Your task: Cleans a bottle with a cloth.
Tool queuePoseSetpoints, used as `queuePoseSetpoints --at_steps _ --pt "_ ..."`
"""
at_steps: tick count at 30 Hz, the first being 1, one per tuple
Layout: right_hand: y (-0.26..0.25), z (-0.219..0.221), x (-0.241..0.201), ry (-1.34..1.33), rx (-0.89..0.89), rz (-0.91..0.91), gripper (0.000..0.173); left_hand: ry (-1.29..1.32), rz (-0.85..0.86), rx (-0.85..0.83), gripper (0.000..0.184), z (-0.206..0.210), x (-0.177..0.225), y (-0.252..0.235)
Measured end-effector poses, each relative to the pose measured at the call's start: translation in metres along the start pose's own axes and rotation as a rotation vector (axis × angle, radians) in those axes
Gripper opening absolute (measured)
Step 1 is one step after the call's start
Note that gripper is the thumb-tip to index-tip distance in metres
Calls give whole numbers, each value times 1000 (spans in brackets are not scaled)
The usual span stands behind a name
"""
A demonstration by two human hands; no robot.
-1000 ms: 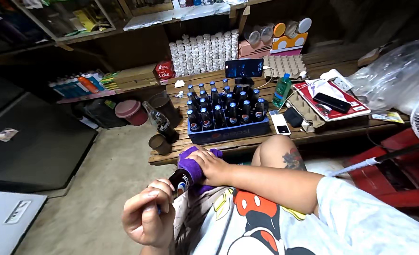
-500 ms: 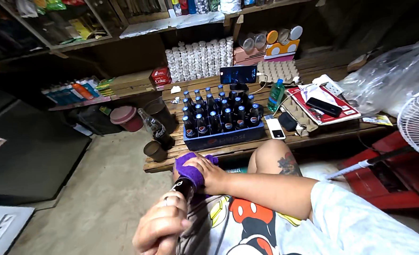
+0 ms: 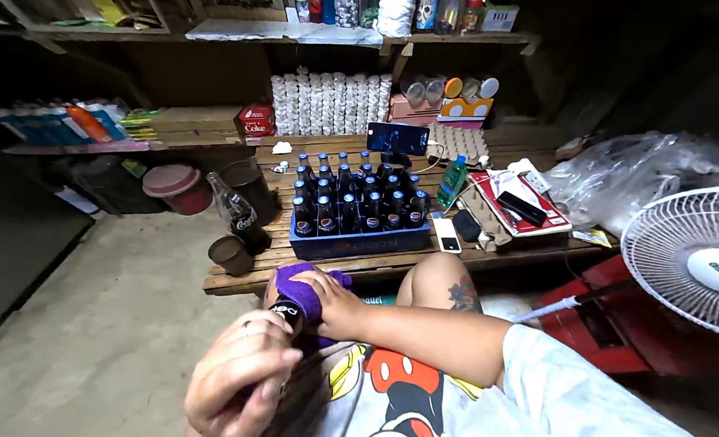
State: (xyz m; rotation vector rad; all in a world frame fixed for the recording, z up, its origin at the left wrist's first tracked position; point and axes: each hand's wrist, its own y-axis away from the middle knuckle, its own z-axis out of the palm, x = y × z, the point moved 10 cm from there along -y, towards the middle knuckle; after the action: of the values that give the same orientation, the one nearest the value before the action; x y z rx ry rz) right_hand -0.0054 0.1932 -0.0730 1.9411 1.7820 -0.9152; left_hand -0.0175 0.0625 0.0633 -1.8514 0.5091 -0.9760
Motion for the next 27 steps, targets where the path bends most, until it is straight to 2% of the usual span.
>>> queuePoseSetpoints --at_steps 3,6,11,15,18,21,24,25,27 --pt "1 -2 1 -22 21 0 84 -23 -110 185 30 -6 -14 0" --pt "2 -3 -2 -33 78 -77 82 30 -125 287 33 -13 -19 -2" --pt "8 -20 -29 -116 219 -304 75 0 -90 331 37 -23 -21 0" --pt "17 -41 -73 -183 343 -592 57 -119 -72 356 38 -21 -16 4" --pt "22 -51 -100 -250 332 -689 44 -215 -48 347 40 -15 -11 11" --pt "18 -52 -103 -273 292 -671 43 -256 -54 369 39 -11 -6 19" --pt "16 -70 -121 -265 196 -433 40 -276 -138 499 38 -5 14 -1" --pt "14 -72 -122 -252 176 -379 42 -301 -103 466 40 -4 15 -2" --pt "5 -56 -101 -263 204 -466 45 -319 -22 402 44 -8 2 18"
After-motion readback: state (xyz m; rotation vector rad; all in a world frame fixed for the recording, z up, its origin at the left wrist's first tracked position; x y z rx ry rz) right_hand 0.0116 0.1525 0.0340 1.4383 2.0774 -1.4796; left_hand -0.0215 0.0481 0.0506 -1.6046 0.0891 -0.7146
